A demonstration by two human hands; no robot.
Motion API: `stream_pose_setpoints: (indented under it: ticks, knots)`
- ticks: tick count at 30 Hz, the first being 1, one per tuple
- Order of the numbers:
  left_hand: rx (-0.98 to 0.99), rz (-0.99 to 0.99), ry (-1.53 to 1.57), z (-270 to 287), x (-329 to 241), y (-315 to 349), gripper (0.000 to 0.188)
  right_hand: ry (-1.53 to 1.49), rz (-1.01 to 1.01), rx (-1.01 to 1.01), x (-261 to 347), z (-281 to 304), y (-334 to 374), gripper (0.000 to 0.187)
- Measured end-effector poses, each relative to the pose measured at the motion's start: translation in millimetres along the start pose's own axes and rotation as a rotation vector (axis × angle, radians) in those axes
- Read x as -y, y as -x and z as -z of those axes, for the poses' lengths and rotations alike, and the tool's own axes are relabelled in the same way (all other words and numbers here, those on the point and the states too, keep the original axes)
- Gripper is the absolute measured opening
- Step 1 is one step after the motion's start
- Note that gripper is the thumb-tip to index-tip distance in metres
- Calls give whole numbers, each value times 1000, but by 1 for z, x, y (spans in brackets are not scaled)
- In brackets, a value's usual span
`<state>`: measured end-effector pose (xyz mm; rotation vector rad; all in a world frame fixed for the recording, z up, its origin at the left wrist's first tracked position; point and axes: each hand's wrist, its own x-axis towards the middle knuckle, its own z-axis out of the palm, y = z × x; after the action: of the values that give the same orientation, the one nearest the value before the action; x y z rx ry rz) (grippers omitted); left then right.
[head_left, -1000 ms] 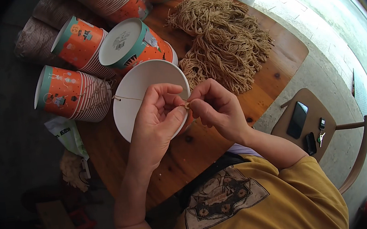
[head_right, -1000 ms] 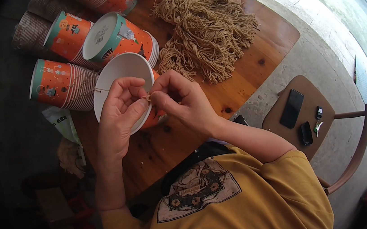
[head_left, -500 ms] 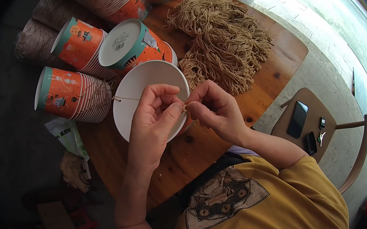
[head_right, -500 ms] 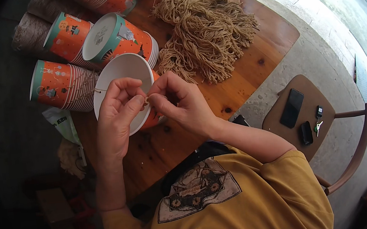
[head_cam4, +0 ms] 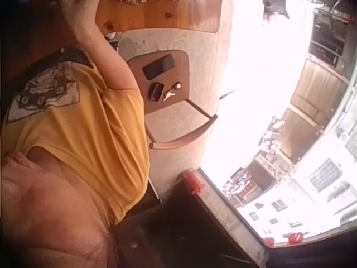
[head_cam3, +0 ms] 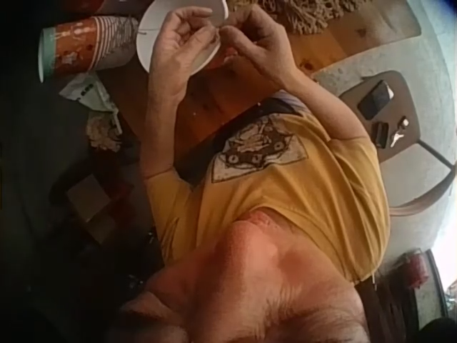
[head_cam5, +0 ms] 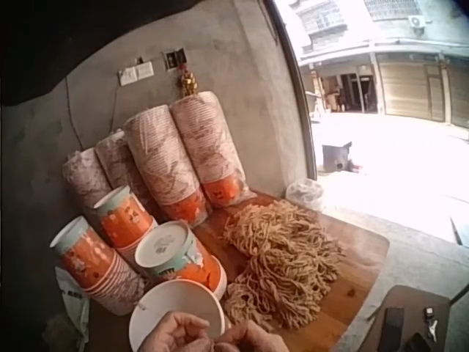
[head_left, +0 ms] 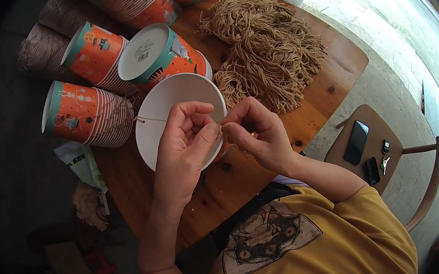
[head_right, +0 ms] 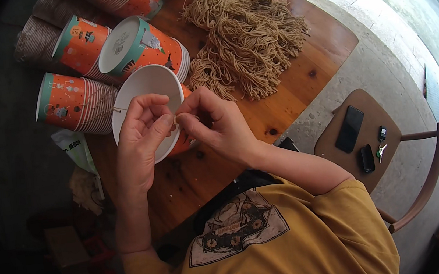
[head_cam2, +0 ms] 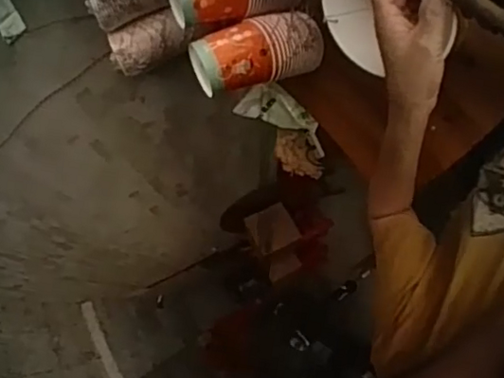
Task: Tying stacks of paper bowls together using string for packaging.
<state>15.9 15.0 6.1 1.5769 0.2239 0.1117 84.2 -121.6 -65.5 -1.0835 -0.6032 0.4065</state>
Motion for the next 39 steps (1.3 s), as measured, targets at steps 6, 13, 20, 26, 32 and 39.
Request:
stream_pose_setpoints:
  ticks: [6, 13, 20, 26, 32, 39]
  knots:
    - [19, -20, -48, 2, -4, 1, 19, 76, 69, -15, -1, -1, 0, 9]
    - [-50, -54, -188, -3, -7, 9, 21, 123, 100, -10, 0, 0, 0, 9]
    - [9, 0, -108, -5, -6, 8, 24, 163, 145, -6, 1, -2, 2, 9]
    - [-24, 31, -28, -4, -5, 5, 26, -114, -105, 28, 9, -1, 2, 10]
    - [-26, 65, -29, -3, -6, 4, 26, -148, -132, 32, 11, -1, 1, 10]
    - [-13, 71, 19, -1, -5, 1, 27, -108, -40, -54, 4, -3, 2, 6]
